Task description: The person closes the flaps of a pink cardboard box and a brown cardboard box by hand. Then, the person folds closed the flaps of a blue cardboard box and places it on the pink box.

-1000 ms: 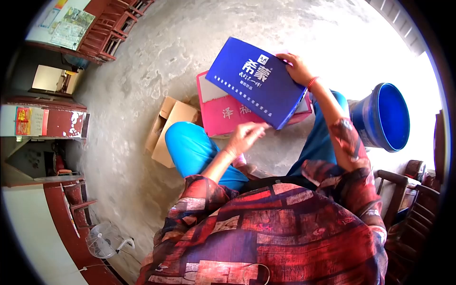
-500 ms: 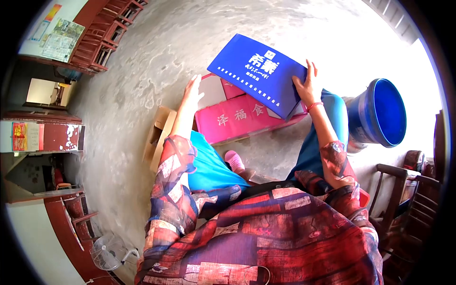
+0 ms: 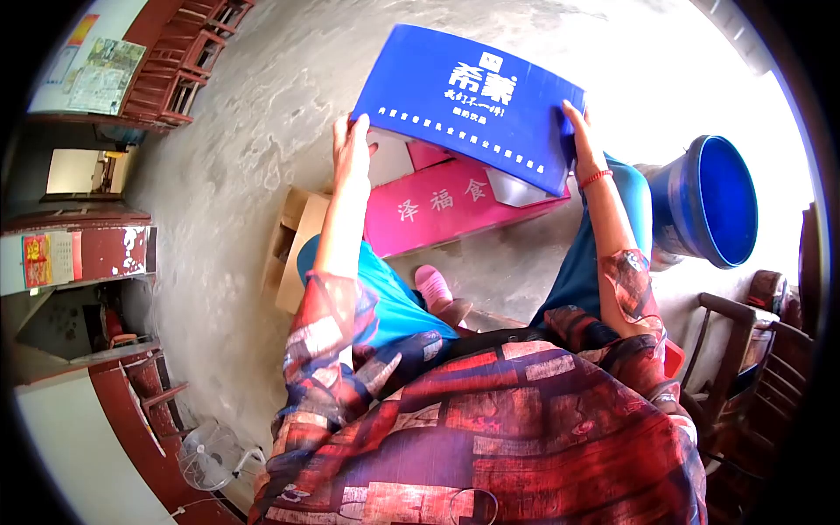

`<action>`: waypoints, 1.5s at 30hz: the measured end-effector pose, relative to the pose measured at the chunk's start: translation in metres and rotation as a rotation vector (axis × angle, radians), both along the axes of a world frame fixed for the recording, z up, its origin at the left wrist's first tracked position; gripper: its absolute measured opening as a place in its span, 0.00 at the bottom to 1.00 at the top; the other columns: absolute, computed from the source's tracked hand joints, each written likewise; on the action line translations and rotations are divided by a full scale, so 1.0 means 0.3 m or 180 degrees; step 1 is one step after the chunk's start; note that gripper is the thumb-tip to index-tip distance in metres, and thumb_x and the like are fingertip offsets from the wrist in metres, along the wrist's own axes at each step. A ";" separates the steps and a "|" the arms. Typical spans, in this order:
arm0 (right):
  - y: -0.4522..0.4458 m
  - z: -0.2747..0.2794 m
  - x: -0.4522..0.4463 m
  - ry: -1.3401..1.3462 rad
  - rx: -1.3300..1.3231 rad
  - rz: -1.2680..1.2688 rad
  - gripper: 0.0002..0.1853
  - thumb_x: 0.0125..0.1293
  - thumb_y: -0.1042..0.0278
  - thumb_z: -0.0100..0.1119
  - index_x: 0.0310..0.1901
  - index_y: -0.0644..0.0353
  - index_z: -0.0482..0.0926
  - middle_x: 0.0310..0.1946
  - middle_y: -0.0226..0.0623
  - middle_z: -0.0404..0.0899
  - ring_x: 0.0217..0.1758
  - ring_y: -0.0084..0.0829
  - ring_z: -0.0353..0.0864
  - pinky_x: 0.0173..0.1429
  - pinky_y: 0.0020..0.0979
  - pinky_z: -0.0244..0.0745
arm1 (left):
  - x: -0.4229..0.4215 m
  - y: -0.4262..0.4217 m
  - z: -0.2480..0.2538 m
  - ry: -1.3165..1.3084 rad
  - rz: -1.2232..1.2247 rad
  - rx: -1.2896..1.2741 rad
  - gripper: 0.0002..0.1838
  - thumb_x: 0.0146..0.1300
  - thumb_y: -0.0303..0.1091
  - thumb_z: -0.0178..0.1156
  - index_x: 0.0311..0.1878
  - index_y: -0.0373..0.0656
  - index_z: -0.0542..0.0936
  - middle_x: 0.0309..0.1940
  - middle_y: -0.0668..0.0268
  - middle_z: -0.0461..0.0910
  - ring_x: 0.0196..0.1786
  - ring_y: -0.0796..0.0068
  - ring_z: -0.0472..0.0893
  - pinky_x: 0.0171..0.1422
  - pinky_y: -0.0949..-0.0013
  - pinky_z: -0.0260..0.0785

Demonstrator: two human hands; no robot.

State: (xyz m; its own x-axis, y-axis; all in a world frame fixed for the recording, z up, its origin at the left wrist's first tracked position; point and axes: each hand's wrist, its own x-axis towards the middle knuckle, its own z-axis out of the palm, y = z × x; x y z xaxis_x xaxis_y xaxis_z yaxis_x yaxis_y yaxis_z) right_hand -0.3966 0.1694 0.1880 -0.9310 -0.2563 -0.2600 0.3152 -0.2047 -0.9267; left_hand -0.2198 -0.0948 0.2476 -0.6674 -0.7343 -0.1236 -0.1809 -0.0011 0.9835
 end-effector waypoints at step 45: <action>-0.102 -0.194 -0.054 0.2980 0.1189 -0.0147 0.27 0.59 0.58 0.52 0.62 0.49 0.63 0.56 0.51 0.66 0.59 0.45 0.67 0.57 0.37 0.65 | 0.217 -0.035 -0.272 -0.1980 0.0038 -0.1557 0.35 0.64 0.59 0.30 0.54 0.36 0.70 0.45 0.41 0.73 0.51 0.44 0.72 0.57 0.52 0.61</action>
